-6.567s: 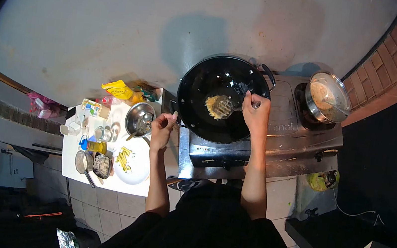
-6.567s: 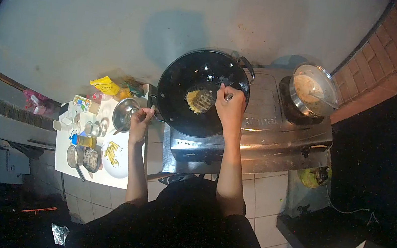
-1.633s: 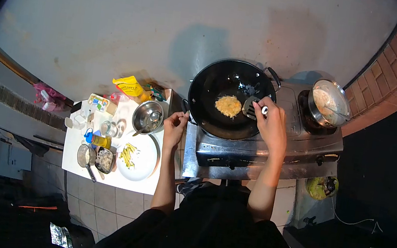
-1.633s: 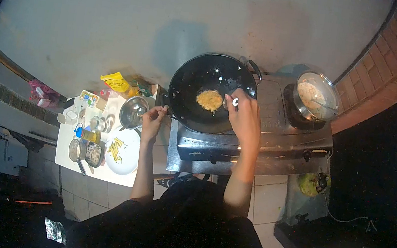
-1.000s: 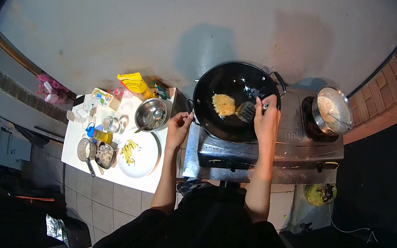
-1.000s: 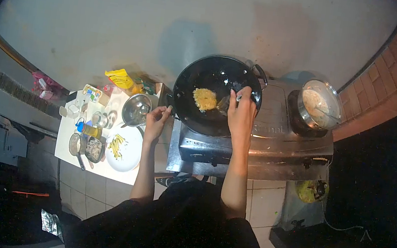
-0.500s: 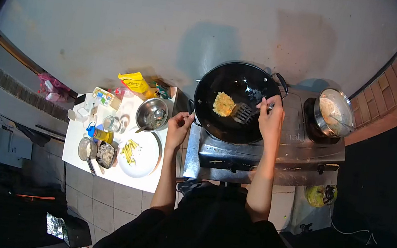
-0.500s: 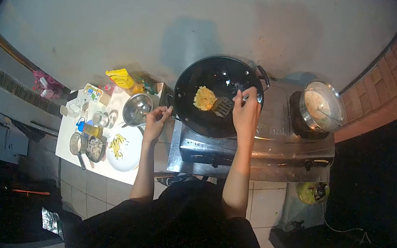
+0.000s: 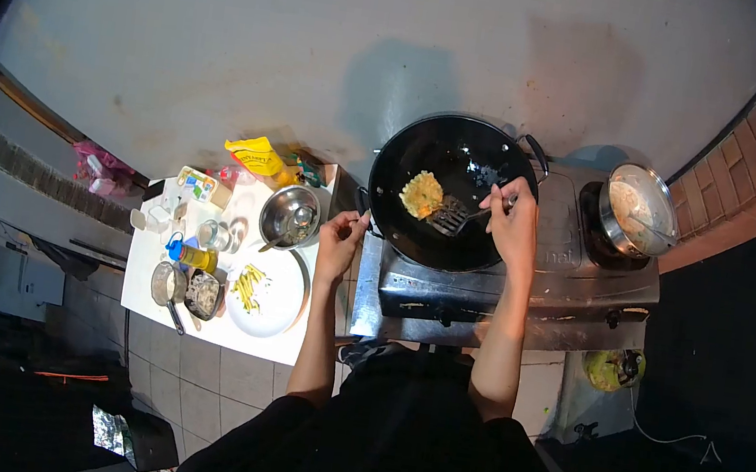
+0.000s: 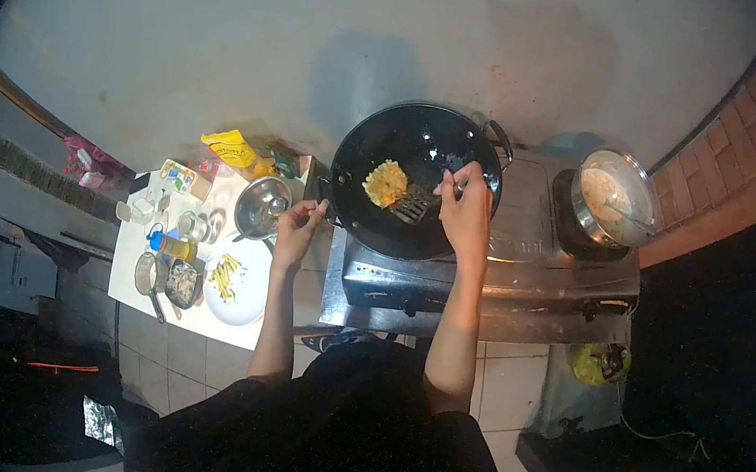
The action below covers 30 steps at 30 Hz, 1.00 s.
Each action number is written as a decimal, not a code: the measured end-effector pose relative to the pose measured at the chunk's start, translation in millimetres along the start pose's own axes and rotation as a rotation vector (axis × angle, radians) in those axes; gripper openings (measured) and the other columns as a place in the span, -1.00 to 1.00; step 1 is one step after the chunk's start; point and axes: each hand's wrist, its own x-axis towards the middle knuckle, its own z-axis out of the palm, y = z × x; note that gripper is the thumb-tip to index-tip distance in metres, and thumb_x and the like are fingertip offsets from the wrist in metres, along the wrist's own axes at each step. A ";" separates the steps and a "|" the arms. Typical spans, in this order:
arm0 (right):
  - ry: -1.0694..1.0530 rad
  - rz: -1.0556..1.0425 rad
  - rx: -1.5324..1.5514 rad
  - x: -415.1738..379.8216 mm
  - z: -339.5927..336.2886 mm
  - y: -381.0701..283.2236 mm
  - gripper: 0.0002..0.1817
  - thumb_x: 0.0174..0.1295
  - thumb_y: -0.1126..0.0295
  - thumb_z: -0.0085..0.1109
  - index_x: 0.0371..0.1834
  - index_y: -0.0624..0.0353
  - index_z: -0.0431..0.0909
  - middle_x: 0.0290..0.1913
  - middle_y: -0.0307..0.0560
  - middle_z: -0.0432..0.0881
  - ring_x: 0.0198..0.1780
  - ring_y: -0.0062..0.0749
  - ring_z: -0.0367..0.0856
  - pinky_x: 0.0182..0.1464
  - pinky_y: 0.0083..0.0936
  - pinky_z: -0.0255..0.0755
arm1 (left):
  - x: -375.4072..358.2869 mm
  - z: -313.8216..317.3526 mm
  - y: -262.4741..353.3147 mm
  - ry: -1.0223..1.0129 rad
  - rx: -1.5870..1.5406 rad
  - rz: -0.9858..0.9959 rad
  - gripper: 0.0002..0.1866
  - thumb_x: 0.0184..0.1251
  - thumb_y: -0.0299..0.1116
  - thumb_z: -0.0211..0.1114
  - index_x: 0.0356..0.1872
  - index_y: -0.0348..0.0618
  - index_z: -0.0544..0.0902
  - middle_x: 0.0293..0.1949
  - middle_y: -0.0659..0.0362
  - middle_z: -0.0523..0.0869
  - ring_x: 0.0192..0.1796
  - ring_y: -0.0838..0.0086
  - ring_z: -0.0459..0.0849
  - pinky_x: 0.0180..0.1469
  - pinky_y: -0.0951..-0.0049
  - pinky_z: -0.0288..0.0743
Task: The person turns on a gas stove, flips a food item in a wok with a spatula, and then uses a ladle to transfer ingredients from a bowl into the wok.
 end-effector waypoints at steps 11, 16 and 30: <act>0.101 -0.026 0.018 -1.9 4.5 -1.8 -0.83 0.28 0.46 0.05 -0.40 0.27 0.30 -0.56 0.05 0.62 -0.67 -0.35 0.56 -0.54 -0.43 0.39 | -4.0 2.8 11.8 0.015 0.056 0.036 -0.76 0.30 -0.25 0.28 -0.26 -0.27 0.61 -0.46 0.37 0.55 -0.38 0.73 0.44 -0.30 0.70 0.27; 0.077 0.041 0.037 -4.1 4.4 -3.3 -0.82 0.28 0.46 0.05 -0.40 0.27 0.29 -0.55 0.05 0.64 -0.70 -0.39 0.53 -0.59 -0.43 0.37 | -6.8 7.5 14.3 0.051 0.037 0.079 -0.81 0.29 -0.34 0.28 -0.30 -0.30 0.61 -0.54 0.43 0.47 -0.49 0.79 0.31 -0.43 0.73 0.17; 0.084 0.054 0.161 -6.0 9.2 9.4 -0.82 0.27 0.46 0.09 -0.40 0.26 0.30 -0.53 -0.02 0.63 -0.71 -0.45 0.53 -0.64 -0.51 0.35 | -11.0 7.5 9.9 0.008 0.007 0.036 -0.77 0.29 -0.27 0.29 -0.31 -0.26 0.59 -0.49 0.42 0.46 -0.40 0.76 0.34 -0.32 0.71 0.20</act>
